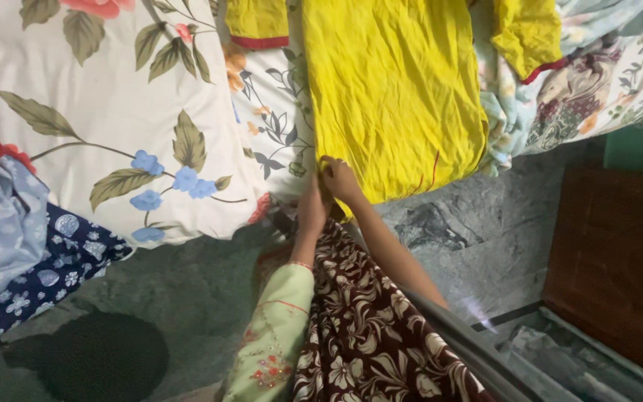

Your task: The person folds a yellow garment by hand on a bed, smoothing the fabric and tucking in the sleeves before folding the body into a square.

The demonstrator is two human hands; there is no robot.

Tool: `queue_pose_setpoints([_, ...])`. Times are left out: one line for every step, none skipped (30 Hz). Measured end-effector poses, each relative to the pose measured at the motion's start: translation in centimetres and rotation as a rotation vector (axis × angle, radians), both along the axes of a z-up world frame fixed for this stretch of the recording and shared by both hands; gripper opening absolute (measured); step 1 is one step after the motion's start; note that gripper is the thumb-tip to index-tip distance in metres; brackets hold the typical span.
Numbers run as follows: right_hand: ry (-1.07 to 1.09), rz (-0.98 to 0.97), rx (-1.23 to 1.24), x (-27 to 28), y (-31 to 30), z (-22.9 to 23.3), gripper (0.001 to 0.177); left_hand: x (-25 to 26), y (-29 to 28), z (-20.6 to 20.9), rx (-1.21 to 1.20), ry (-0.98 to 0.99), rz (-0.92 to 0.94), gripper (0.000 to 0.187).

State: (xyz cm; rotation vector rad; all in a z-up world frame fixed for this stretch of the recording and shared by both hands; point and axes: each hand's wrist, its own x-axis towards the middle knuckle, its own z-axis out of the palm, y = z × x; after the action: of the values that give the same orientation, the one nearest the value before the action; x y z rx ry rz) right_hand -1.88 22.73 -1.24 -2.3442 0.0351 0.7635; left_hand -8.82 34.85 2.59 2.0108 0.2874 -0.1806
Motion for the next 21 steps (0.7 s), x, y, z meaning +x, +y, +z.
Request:
queue_pose_setpoints([-0.003,0.003,-0.001,-0.4,0.0,0.1,0.038,-0.6,0.0,-0.3,-0.001,-0.003,0.003,0.072])
queue_pose_setpoints([0.019,-0.007,0.037,-0.7,-0.1,0.2,0.040,-1.0,0.0,-0.6,-0.005,0.063,0.021,0.073])
queue_pose_setpoints([0.040,-0.016,0.075,-0.8,-0.2,0.3,0.042,-1.2,0.0,-1.0,-0.008,0.128,0.038,0.075])
queue_pose_setpoints([0.037,-0.015,0.074,-0.8,-0.4,0.4,0.042,-1.2,0.0,-1.5,-0.009,0.124,0.039,0.075])
queue_pose_setpoints([0.029,0.018,0.123,-0.7,-1.0,0.6,0.044,-1.2,0.2,-2.1,0.030,0.317,-0.032,0.074])
queue_pose_setpoints([0.018,0.050,0.173,-0.3,-1.5,0.7,0.046,-1.1,0.5,-2.9,0.072,0.508,-0.104,0.074])
queue_pose_setpoints([0.012,0.050,0.173,0.1,-2.3,1.0,0.046,-0.8,0.8,-3.4,0.073,0.502,-0.105,0.074])
queue_pose_setpoints([0.029,0.059,0.166,0.8,-3.1,1.2,0.047,0.0,1.3,-3.8,0.115,0.533,-0.146,0.064])
queue_pose_setpoints([0.045,0.068,0.159,1.5,-4.1,1.6,0.048,0.7,1.8,-4.0,0.158,0.564,-0.186,0.054])
queue_pose_setpoints([0.035,0.063,0.161,2.1,-5.3,2.1,0.048,1.4,2.4,-4.3,0.163,0.555,-0.190,0.054])
queue_pose_setpoints([0.027,0.011,0.158,2.7,-6.7,2.7,0.044,2.1,2.9,-4.5,0.107,0.547,-0.142,0.053])
queue_pose_setpoints([0.019,-0.043,0.156,3.4,-8.1,3.3,0.041,3.0,3.5,-4.7,0.051,0.540,-0.096,0.052])
queue_pose_setpoints([0.010,-0.049,0.158,4.3,-9.5,4.0,0.041,4.2,3.9,-4.8,0.055,0.530,-0.102,0.052])
queue_pose_setpoints([0.097,-0.148,0.156,5.3,-10.9,4.6,0.035,5.6,4.2,-5.0,0.105,0.508,-0.080,0.047])
queue_pose_setpoints([0.184,-0.245,0.155,6.4,-12.1,5.2,0.035,7.2,4.4,-5.1,0.155,0.485,-0.057,0.043])
queue_pose_setpoints([0.173,-0.251,0.159,7.6,-13.4,5.7,0.035,8.9,4.6,-5.2,0.159,0.474,-0.064,0.043])
queue_pose_setpoints([0.134,-0.252,0.099,9.0,-14.9,6.1,0.033,11.0,4.9,-5.3,0.146,0.443,-0.018,0.040])
queue_pose_setpoints([0.101,-0.250,0.039,10.2,-16.2,6.4,0.032,12.9,5.1,-5.4,0.133,0.417,0.030,0.036])
queue_pose_setpoints([0.096,-0.255,0.043,11.7,-17.2,6.5,0.032,15.2,5.4,-5.5,0.137,0.412,0.026,0.036])
queue_pose_setpoints([0.093,-0.354,0.176,13.4,-18.3,6.5,0.030,17.6,5.5,-5.6,0.117,0.384,0.060,0.035])
queue_pose_setpoints([0.089,-0.452,0.309,15.1,-19.2,6.3,0.029,20.1,5.5,-5.7,0.097,0.356,0.093,0.033])
